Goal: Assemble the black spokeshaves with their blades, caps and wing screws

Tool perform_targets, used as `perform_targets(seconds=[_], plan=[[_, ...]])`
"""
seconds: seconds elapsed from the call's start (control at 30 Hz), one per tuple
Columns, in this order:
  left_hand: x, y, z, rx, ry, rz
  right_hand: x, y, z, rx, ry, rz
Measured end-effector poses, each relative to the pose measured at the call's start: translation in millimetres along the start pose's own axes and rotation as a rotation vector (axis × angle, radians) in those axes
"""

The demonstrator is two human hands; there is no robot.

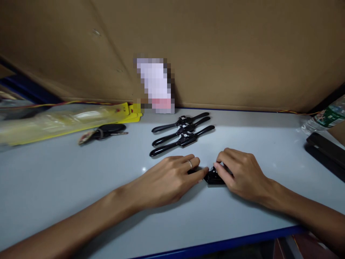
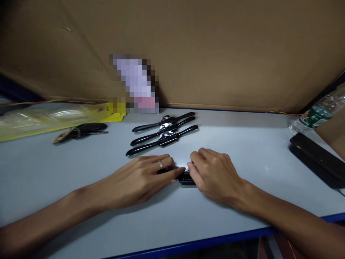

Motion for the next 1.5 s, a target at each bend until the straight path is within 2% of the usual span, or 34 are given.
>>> perform_targets(seconds=[0.07,0.2,0.4,0.47,0.53,0.77,1.03,1.23,1.37,1.5], plan=[[-0.4,0.2,-0.1,-0.002,0.003,0.009,-3.4,1.2,-0.5,-0.037,0.025,-0.086],[-0.5,0.5,-0.5,0.008,0.02,0.011,-3.7,1.2,-1.1,-0.058,-0.026,-0.242],[-1.1,-0.1,-0.6,0.009,0.018,0.009,0.6,6.0,-5.1,0.209,-0.17,-0.53],[-1.3,-0.1,-0.6,0.007,0.016,0.01,1.8,7.5,-5.5,0.252,-0.203,-0.576],[-1.1,-0.2,-0.6,0.002,0.009,0.008,2.2,8.0,-4.8,0.236,-0.197,-0.547],[-1.0,0.3,-0.8,0.009,0.024,0.007,2.4,1.8,0.0,-0.009,-0.061,-0.197],[-1.4,0.3,-1.6,-0.001,0.014,0.012,3.4,4.7,0.7,-0.041,-0.063,-0.113],[-1.0,0.2,-1.0,0.006,0.01,0.0,3.3,0.2,1.5,-0.085,-0.002,0.084],[-0.6,-0.4,-0.4,-0.001,0.008,0.011,2.3,-2.3,1.7,-0.085,0.016,0.089],[-0.2,-0.4,-1.2,-0.001,0.019,0.019,-2.4,2.0,0.6,-0.054,0.034,-0.047]])
Point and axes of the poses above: each hand's wrist, its own z-axis away from the middle knuckle, its own x-axis out of the palm, y = z × x, the point moved 3 cm from there along -z, towards the middle knuckle, and after that the axes turned 12 degrees about z, right-handed, at the moved point
